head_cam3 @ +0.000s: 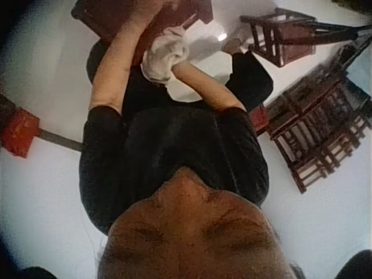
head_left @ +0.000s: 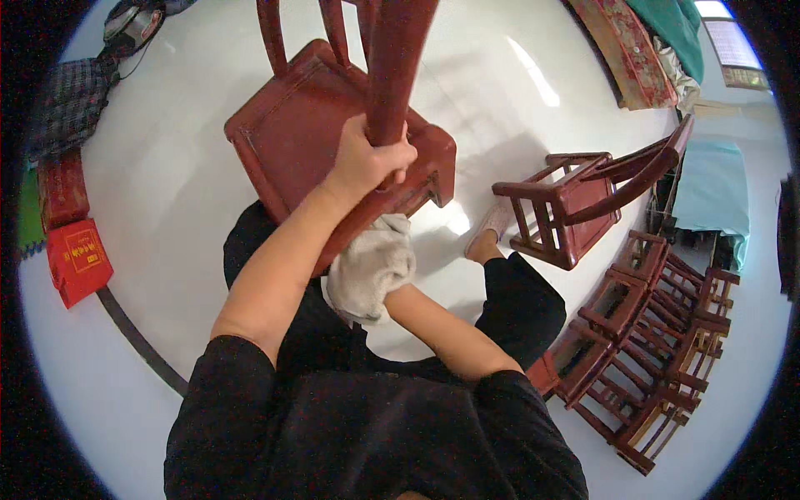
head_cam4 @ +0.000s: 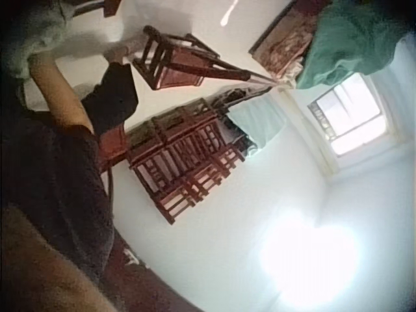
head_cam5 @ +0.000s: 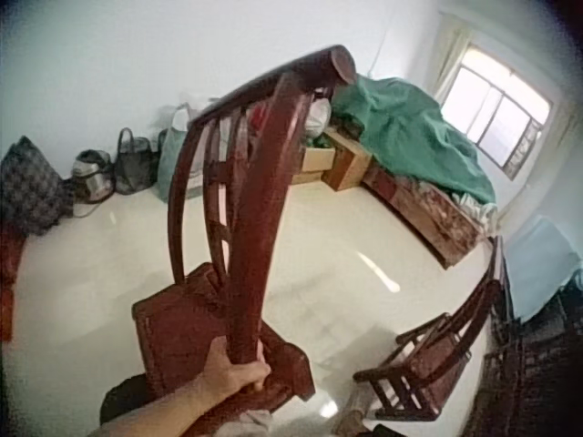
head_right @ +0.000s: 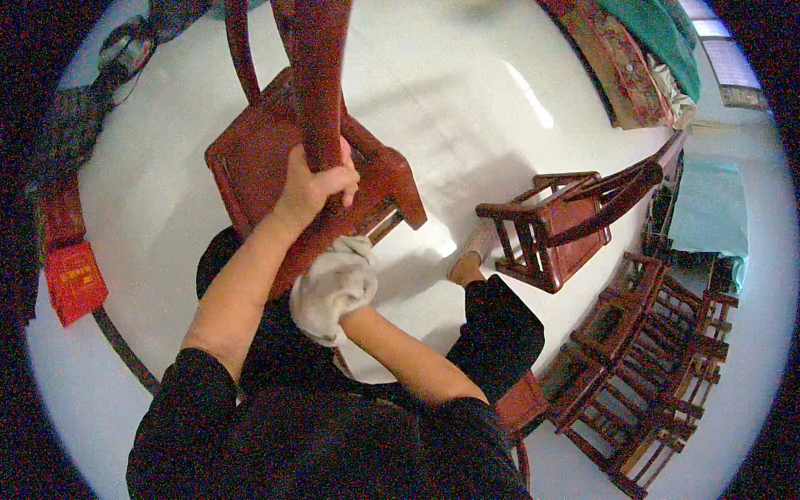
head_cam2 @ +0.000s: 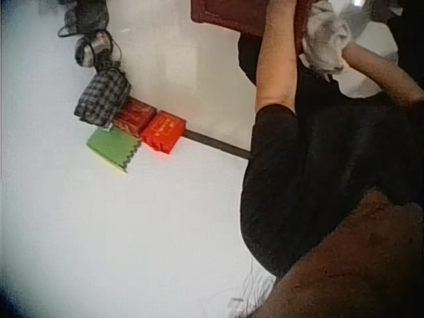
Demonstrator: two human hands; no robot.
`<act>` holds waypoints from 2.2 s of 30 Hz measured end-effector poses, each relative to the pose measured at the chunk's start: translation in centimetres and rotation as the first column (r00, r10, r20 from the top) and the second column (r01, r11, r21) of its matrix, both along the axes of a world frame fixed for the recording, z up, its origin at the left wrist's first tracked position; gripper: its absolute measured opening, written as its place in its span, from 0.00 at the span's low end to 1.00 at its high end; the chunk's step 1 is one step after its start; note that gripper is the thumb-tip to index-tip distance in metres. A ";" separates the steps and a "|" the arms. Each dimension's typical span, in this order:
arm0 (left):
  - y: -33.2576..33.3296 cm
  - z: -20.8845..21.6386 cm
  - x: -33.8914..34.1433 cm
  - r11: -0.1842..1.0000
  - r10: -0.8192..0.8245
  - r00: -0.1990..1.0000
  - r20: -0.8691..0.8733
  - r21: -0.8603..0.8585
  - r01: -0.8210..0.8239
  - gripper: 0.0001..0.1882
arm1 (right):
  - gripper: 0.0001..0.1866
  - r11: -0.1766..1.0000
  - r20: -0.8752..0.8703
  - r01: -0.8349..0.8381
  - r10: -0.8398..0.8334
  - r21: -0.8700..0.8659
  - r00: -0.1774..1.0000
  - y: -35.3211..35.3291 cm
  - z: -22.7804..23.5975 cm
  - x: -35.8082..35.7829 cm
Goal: The person cleans a wooden chair by holding it, rotating and turning it over, and wiping down its seat, backrest, frame, and underside with a cloth.
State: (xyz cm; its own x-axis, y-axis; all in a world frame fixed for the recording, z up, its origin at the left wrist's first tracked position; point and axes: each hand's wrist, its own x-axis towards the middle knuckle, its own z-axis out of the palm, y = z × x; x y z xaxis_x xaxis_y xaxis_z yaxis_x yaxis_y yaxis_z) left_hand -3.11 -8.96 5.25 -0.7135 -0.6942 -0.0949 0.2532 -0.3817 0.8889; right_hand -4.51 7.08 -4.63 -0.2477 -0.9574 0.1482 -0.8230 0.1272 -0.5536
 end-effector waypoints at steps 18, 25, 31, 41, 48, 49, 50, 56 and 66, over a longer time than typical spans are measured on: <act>-1.4 1.0 1.6 0.998 0.060 0.995 -0.082 -0.010 -0.061 0.06 | 0.14 0.983 0.675 0.093 -0.176 0.158 0.716 5.4 1.9 -5.9; -1.2 0.4 1.8 0.988 0.154 0.988 -0.020 0.026 -0.154 0.06 | 0.18 0.996 -0.168 0.016 -0.002 0.083 0.986 -3.1 7.6 -2.5; -1.0 0.5 1.7 0.997 0.064 0.998 -0.009 -0.046 -0.064 0.07 | 0.21 0.938 0.226 -0.080 0.002 0.338 0.974 1.1 6.0 -4.8; -1.3 0.7 1.6 0.998 0.043 0.999 0.029 -0.054 -0.042 0.08 | 0.21 0.969 0.166 -0.049 0.008 0.242 0.986 4.2 6.3 -8.1; -1.4 0.8 1.7 0.998 0.065 0.996 -0.060 0.019 -0.063 0.07 | 0.21 0.970 -0.154 0.098 -0.064 0.223 0.986 -1.1 3.5 -7.9; -1.6 0.7 2.0 0.998 0.050 0.996 -0.069 0.029 -0.048 0.07 | 0.21 0.913 -0.208 0.068 0.019 0.403 0.978 -2.7 4.4 -7.9; -1.8 0.6 1.9 0.999 0.021 0.996 -0.090 0.036 -0.018 0.07 | 0.21 0.823 -0.259 0.068 0.097 0.564 0.961 -3.5 5.0 -8.0; -1.3 0.3 2.4 0.991 0.132 0.983 -0.125 0.008 -0.132 0.07 | 0.26 0.820 -0.079 -0.020 0.079 0.573 0.994 -3.1 5.4 -6.7; -0.3 0.8 1.0 0.999 0.037 0.999 -0.006 -0.007 -0.037 0.06 | 0.30 0.983 0.219 0.167 -0.179 0.073 0.959 4.1 -4.0 -1.2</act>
State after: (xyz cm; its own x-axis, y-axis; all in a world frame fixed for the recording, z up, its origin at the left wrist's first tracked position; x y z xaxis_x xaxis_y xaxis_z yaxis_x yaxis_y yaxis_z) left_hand -2.07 -9.28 6.04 -0.6881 -0.7206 -0.0853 0.2723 -0.3654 0.8901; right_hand -5.67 11.16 -8.63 -0.4316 -0.9018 0.0203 -0.6414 0.2910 -0.7099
